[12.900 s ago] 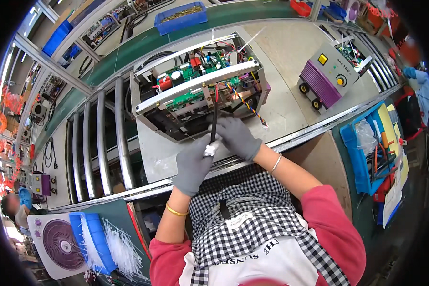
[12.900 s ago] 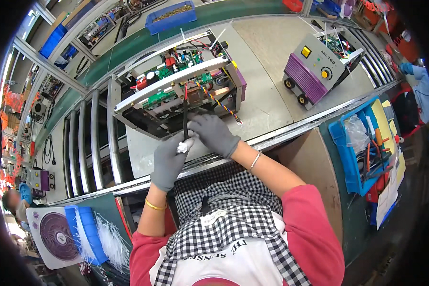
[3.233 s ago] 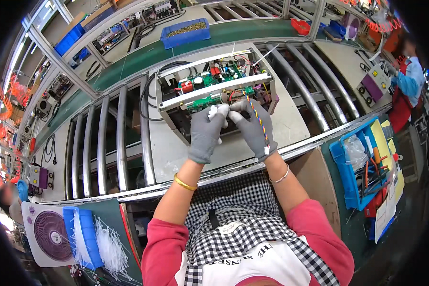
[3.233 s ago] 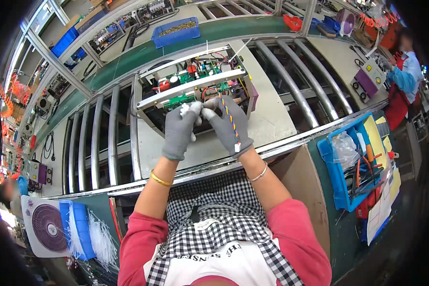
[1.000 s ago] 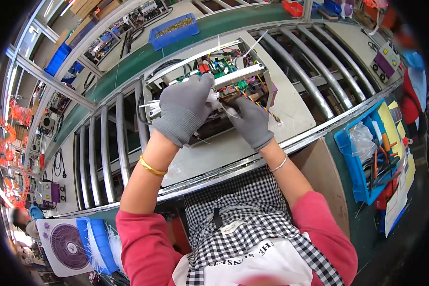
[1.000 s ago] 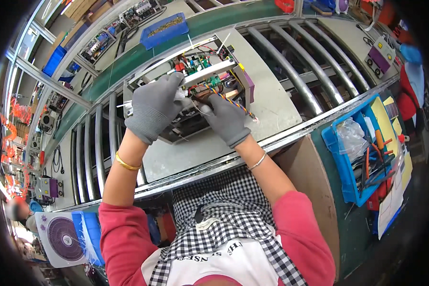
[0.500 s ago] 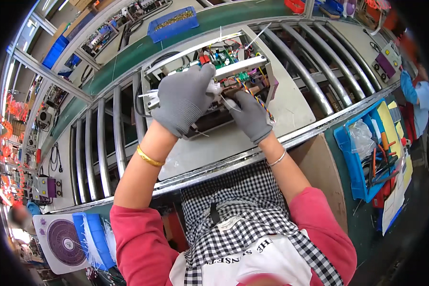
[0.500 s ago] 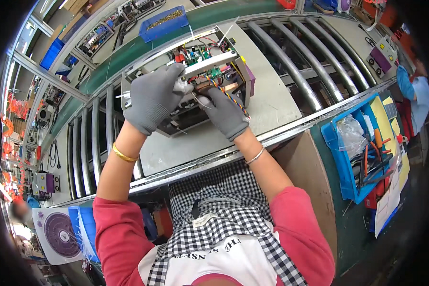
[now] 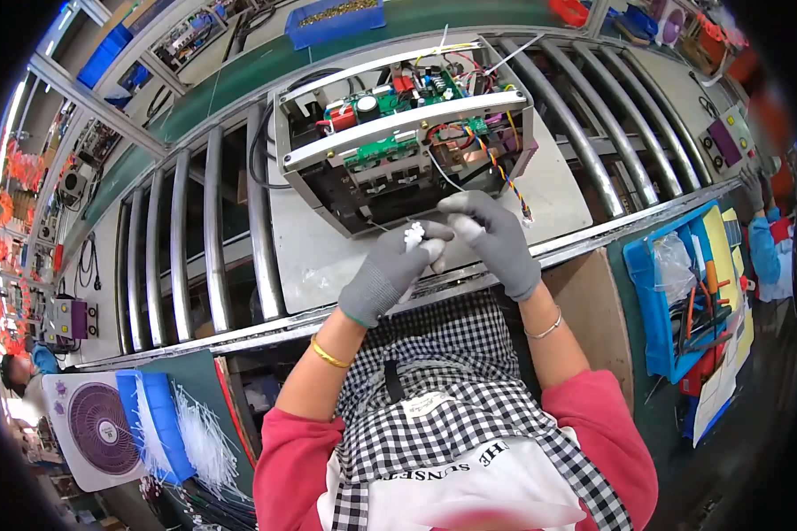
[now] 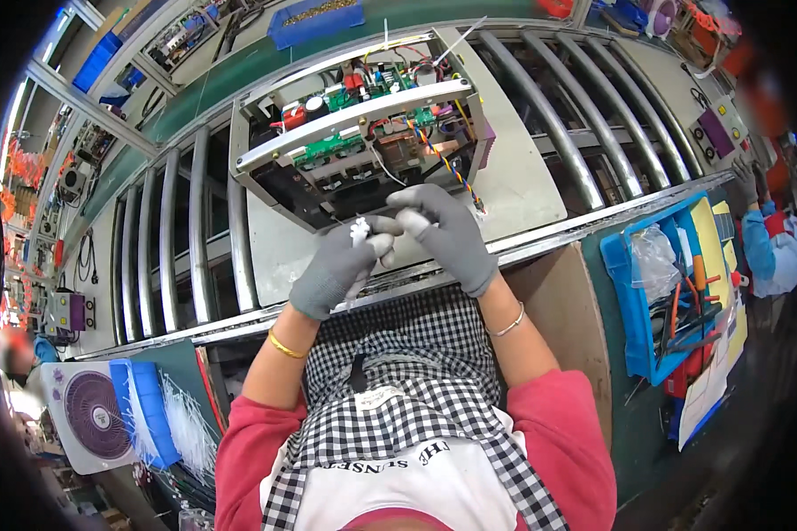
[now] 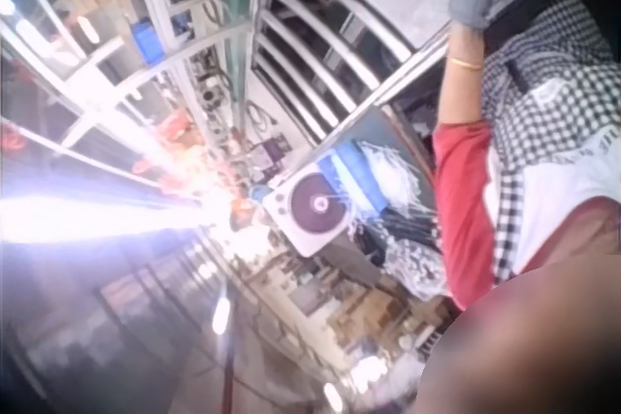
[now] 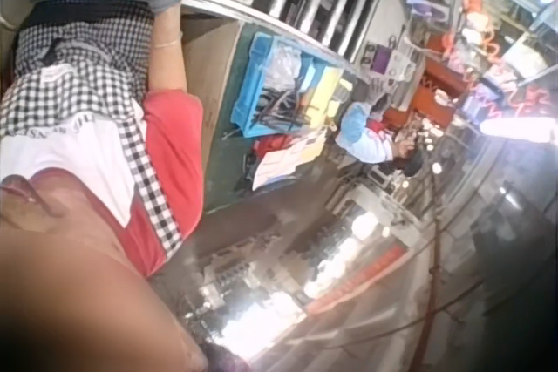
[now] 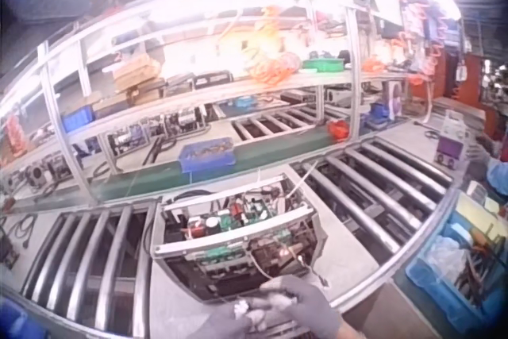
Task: Wire and organize electrical components within a metal inverter chassis using zip ties and connectors.
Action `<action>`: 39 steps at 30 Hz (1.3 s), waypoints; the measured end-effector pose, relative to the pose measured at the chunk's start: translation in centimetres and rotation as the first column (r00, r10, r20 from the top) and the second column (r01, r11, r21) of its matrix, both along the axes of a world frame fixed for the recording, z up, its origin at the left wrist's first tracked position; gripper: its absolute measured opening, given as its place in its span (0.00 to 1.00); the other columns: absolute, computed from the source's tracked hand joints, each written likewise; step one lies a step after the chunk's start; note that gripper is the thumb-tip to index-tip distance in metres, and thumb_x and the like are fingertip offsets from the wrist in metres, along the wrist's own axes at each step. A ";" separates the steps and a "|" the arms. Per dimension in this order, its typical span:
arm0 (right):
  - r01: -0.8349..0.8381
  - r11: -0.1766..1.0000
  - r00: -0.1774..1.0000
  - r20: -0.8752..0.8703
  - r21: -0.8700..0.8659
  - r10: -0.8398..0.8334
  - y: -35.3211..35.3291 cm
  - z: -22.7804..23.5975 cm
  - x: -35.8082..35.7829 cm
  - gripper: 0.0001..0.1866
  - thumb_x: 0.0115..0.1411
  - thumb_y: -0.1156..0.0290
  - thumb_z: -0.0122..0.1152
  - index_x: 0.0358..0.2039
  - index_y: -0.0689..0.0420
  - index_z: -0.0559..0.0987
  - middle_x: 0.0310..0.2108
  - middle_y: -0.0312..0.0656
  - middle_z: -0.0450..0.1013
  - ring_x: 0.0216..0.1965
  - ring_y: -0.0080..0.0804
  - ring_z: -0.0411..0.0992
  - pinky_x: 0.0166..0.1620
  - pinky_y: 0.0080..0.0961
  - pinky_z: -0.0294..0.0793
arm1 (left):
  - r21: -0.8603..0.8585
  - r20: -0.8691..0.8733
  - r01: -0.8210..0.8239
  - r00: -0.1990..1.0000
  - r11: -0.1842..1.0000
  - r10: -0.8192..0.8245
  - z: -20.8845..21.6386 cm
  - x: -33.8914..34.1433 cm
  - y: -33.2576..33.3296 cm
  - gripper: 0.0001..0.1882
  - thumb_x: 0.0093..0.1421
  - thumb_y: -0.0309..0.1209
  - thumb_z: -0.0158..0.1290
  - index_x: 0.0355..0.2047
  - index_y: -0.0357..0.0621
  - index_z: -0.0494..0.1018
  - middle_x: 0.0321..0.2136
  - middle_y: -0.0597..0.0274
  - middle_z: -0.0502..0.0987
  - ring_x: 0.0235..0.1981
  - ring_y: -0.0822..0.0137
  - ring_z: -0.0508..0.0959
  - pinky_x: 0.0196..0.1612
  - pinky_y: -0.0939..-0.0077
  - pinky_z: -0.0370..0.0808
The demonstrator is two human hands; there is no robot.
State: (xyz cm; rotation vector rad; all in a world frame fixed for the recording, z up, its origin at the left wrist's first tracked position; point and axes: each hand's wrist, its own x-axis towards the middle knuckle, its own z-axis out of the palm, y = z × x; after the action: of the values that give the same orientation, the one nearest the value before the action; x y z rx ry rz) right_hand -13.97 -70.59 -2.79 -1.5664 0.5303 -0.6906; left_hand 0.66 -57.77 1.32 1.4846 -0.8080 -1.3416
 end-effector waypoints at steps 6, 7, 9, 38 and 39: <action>-0.172 0.834 0.985 -0.072 -0.525 0.158 0.1 0.8 0.9 0.20 0.54 0.66 0.64 0.47 0.60 0.79 0.46 0.45 0.73 0.50 0.38 0.72 0.53 0.34 0.72 | -0.074 -0.021 0.031 0.999 0.997 -0.033 -2.1 0.1 -0.4 0.17 0.61 0.36 0.51 0.46 0.37 0.75 0.31 0.65 0.78 0.31 0.72 0.76 0.35 0.76 0.72; -0.176 0.833 0.984 -0.074 -0.524 0.162 0.0 0.8 1.0 0.20 0.54 0.66 0.64 0.47 0.60 0.79 0.46 0.45 0.73 0.50 0.38 0.72 0.53 0.34 0.72 | -0.073 -0.023 0.028 0.999 0.997 -0.030 -3.0 0.0 -0.6 0.17 0.61 0.36 0.51 0.46 0.37 0.75 0.31 0.65 0.78 0.31 0.72 0.76 0.35 0.76 0.72; -0.132 0.800 0.991 -0.059 -0.586 0.121 -0.1 0.7 1.2 0.18 0.53 0.66 0.66 0.44 0.58 0.80 0.45 0.46 0.74 0.48 0.41 0.73 0.53 0.35 0.72 | -0.130 0.348 -0.026 0.935 0.991 0.070 -4.6 -0.1 -1.0 0.16 0.61 0.36 0.50 0.46 0.39 0.74 0.34 0.55 0.80 0.34 0.57 0.80 0.39 0.64 0.74; 0.475 0.880 0.842 0.299 -0.016 -0.450 -4.1 1.3 0.0 0.10 0.66 0.70 0.58 0.43 0.61 0.72 0.34 0.41 0.78 0.29 0.22 0.77 0.29 0.13 0.73 | -0.292 0.212 -0.414 0.851 0.862 0.480 -7.1 -0.8 -4.1 0.20 0.62 0.40 0.54 0.18 0.39 0.74 0.16 0.63 0.75 0.20 0.71 0.73 0.28 0.72 0.68; 0.475 0.880 0.838 0.310 -0.011 -0.449 -3.8 1.6 0.4 0.10 0.65 0.70 0.59 0.43 0.61 0.73 0.33 0.41 0.78 0.28 0.22 0.77 0.29 0.14 0.73 | -0.257 0.167 -0.444 0.854 0.858 0.492 -7.2 -0.9 -4.1 0.21 0.62 0.41 0.54 0.17 0.39 0.75 0.16 0.65 0.75 0.20 0.72 0.73 0.28 0.73 0.68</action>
State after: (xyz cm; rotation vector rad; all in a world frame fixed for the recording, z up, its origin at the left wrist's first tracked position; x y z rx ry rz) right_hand -13.53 -74.35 -1.23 -1.3841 0.6649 -1.3175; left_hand -0.20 -61.89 -5.84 1.5551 -0.6437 -0.7039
